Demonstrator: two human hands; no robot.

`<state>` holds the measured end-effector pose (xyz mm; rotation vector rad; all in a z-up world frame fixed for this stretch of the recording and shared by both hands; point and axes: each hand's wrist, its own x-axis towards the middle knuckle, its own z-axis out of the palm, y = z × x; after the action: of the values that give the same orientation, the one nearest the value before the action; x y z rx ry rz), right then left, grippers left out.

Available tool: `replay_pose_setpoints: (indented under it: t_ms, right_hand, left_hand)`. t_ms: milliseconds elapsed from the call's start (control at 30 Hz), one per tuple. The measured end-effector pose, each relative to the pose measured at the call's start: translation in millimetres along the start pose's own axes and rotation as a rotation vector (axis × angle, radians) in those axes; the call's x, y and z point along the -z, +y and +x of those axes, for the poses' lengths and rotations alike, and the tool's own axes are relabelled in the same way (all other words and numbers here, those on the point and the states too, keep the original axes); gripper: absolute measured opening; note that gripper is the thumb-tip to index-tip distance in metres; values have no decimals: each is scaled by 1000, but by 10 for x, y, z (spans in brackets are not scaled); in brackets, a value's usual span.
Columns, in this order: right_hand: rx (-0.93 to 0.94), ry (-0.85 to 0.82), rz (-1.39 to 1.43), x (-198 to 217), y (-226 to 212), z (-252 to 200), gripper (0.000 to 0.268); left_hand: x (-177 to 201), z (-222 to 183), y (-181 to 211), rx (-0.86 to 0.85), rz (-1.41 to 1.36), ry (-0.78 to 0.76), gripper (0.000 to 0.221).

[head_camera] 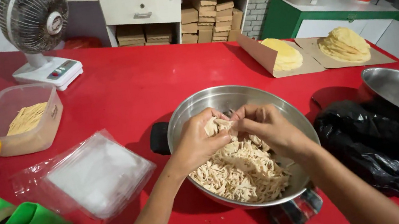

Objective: Shredding cooked meat by hand into a large metal bowl

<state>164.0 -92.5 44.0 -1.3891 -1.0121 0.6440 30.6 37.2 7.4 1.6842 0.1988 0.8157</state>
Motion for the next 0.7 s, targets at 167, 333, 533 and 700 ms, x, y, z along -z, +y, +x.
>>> replay_pose_setpoints:
  t_ms: [167, 333, 533, 700]
  right_hand:
    - [-91, -113, 161, 145, 50, 192, 12]
    - [-34, -113, 44, -25, -131, 230, 11]
    - [163, -80, -513, -103, -28, 266, 13]
    - [142, 123, -704, -111, 239, 300, 11]
  left_hand:
    - [-41, 5, -107, 34, -145, -1, 31]
    - [-82, 37, -183, 57, -199, 69, 28]
    - [-18, 172, -530, 139, -251, 137, 31]
    - [17, 250, -559, 140, -103, 126, 26]
